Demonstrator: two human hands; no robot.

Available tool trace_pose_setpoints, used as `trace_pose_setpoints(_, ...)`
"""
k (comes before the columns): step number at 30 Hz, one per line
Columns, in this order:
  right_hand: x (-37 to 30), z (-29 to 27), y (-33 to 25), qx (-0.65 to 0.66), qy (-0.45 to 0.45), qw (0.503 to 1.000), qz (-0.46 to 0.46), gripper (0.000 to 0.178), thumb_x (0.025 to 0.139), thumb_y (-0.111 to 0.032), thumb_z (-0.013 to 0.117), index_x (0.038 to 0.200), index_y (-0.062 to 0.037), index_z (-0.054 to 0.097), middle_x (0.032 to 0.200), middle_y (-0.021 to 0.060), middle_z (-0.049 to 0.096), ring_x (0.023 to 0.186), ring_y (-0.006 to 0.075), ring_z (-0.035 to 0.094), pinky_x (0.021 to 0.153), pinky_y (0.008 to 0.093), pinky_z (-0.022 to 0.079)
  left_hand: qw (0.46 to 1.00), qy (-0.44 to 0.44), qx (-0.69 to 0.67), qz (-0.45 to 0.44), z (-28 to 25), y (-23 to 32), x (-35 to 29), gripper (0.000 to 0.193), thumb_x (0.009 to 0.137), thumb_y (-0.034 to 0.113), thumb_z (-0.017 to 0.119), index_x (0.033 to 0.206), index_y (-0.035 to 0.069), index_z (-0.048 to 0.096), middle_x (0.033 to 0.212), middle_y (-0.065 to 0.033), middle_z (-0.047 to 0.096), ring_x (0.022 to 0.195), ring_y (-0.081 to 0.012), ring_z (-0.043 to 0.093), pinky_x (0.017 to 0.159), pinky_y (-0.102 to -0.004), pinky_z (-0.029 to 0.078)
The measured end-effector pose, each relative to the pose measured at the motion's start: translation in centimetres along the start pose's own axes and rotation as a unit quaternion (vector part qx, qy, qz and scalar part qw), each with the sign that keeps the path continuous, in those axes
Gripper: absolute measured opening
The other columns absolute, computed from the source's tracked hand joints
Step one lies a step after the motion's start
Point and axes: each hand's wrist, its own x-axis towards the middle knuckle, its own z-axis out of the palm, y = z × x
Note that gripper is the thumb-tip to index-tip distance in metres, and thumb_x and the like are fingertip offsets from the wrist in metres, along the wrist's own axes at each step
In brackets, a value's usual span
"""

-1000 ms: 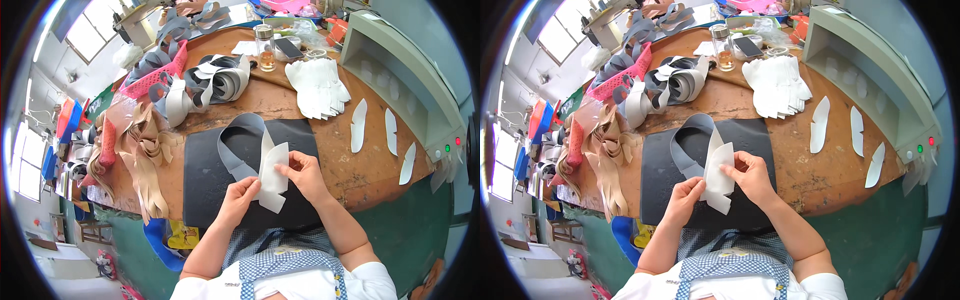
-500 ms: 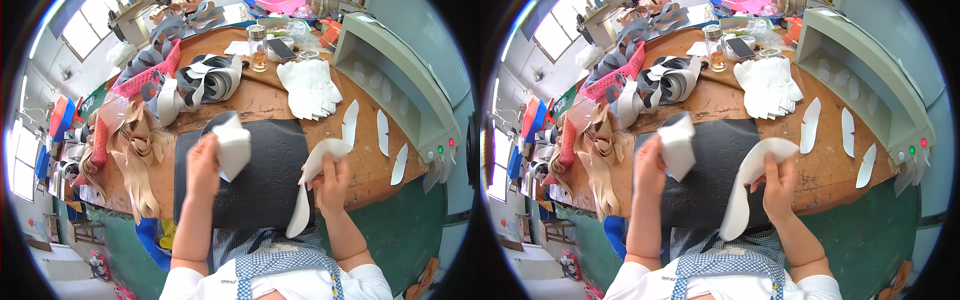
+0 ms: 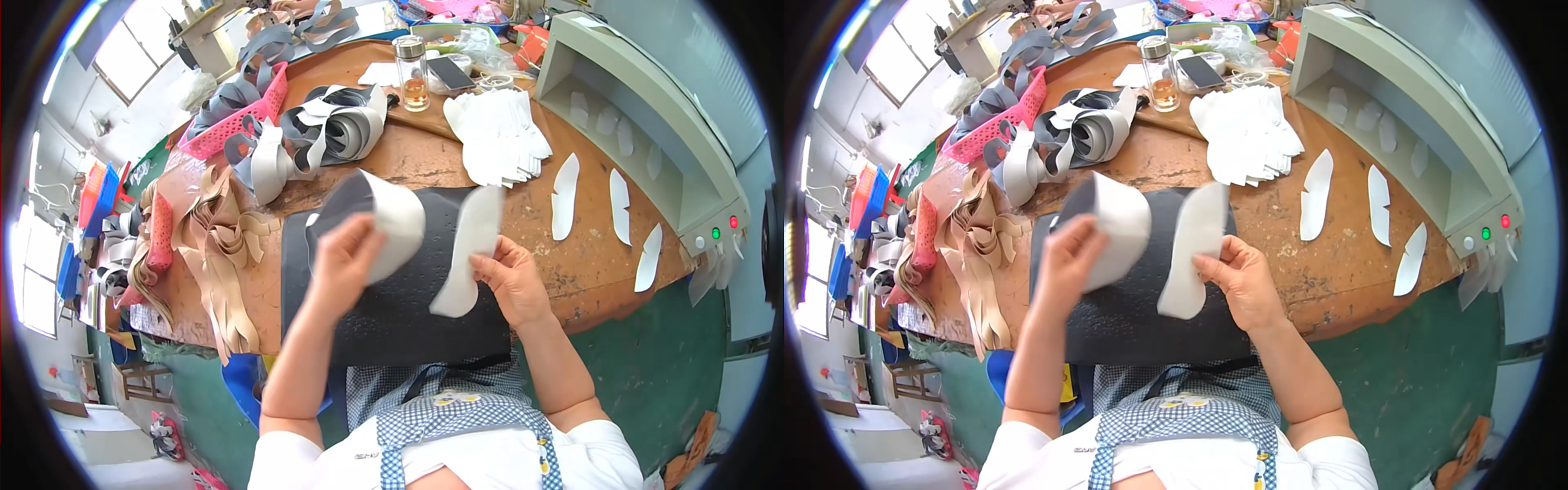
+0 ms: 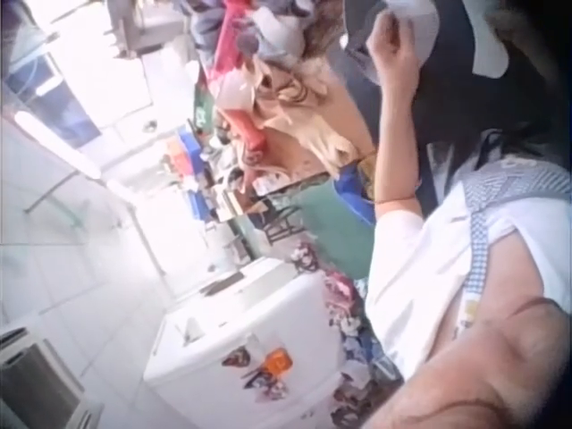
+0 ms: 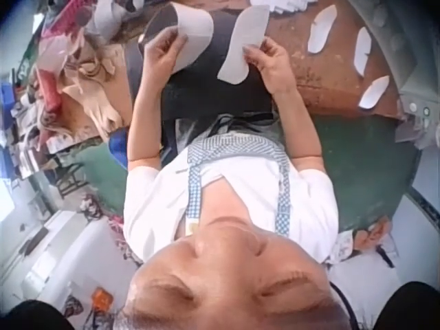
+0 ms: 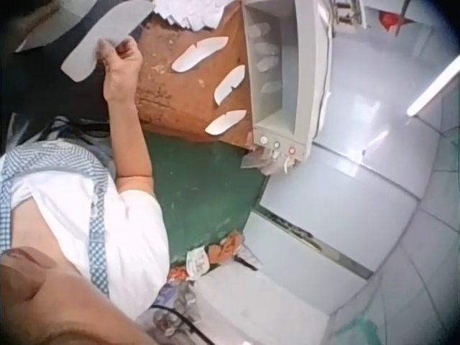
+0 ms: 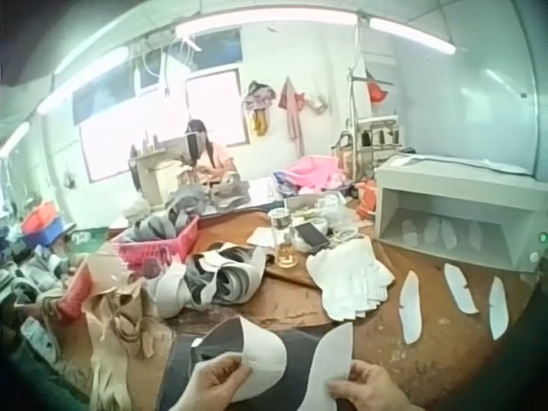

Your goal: Assembling and lining shoe upper components at a workbench.

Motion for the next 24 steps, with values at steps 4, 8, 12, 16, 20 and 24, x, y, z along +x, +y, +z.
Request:
trace_pose_setpoints(4,-1.5,2.3,-0.6,-0.177,0.078,0.971,-0.138,0.019,0.094,-0.007,0.061,0.108,0.0,0.051,0.095,0.0065,0.067,0.088,0.0092,0.062,0.079,0.025,0.05,0.987,-0.02,-0.121,-0.104,3.7,-4.2,-2.9,0.025,0.098,0.012,0.056,0.115,-0.004,0.061,0.099,-0.0009,0.066,0.091,-0.0057,0.057,0.082,-0.0213,0.045)
trace_pose_setpoints(8,-2.4,3.0,-1.1,-0.211,0.074,0.962,-0.16,0.021,0.093,-0.007,0.062,0.109,0.0001,0.05,0.097,0.0076,0.067,0.088,0.0094,0.063,0.079,0.0248,0.051,0.981,-0.011,-0.143,-0.128,4.5,-3.9,-4.2,0.029,0.099,0.015,0.052,0.12,-0.005,0.058,0.106,-0.0027,0.065,0.098,-0.0073,0.057,0.088,-0.0218,0.043)
trace_pose_setpoints(12,-1.8,3.5,-0.2,-0.101,0.03,0.992,-0.065,0.025,0.089,-0.002,0.066,0.108,-0.0011,0.051,0.101,0.0079,0.066,0.089,0.0096,0.063,0.08,0.0241,0.051,0.977,-0.017,-0.155,-0.148,4.2,-3.3,-4.7,0.031,0.1,0.016,0.05,0.123,-0.004,0.057,0.109,-0.0034,0.064,0.101,-0.008,0.057,0.09,-0.0221,0.043)
trace_pose_setpoints(16,-1.4,4.5,1.2,-0.097,0.021,0.993,-0.064,0.03,0.085,0.001,0.07,0.107,-0.0011,0.05,0.101,0.0089,0.066,0.089,0.0107,0.064,0.08,0.0253,0.053,0.974,-0.024,-0.161,-0.154,4.2,-3.1,-5.3,0.032,0.1,0.016,0.05,0.124,-0.005,0.056,0.111,-0.0048,0.064,0.102,-0.0093,0.058,0.091,-0.0229,0.044)
trace_pose_setpoints(20,-1.0,5.3,1.8,-0.13,0.019,0.985,-0.113,0.029,0.085,0.002,0.069,0.106,-0.0008,0.05,0.1,0.0086,0.065,0.09,0.0114,0.064,0.08,0.0265,0.054,0.969,-0.017,-0.191,-0.155,4.3,-2.9,-5.6,0.033,0.1,0.015,0.049,0.125,-0.005,0.056,0.111,-0.0054,0.064,0.103,-0.0095,0.058,0.091,-0.0232,0.044)
trace_pose_setpoints(24,-0.7,5.5,2.0,-0.149,0.021,0.982,-0.116,0.028,0.085,0.002,0.069,0.105,-0.0011,0.049,0.1,0.0083,0.064,0.091,0.0115,0.064,0.079,0.0261,0.055,0.962,-0.026,-0.213,-0.167,4.2,-2.8,-5.6,0.034,0.101,0.015,0.049,0.126,-0.006,0.055,0.111,-0.0058,0.064,0.102,-0.0098,0.058,0.091,-0.0236,0.044)
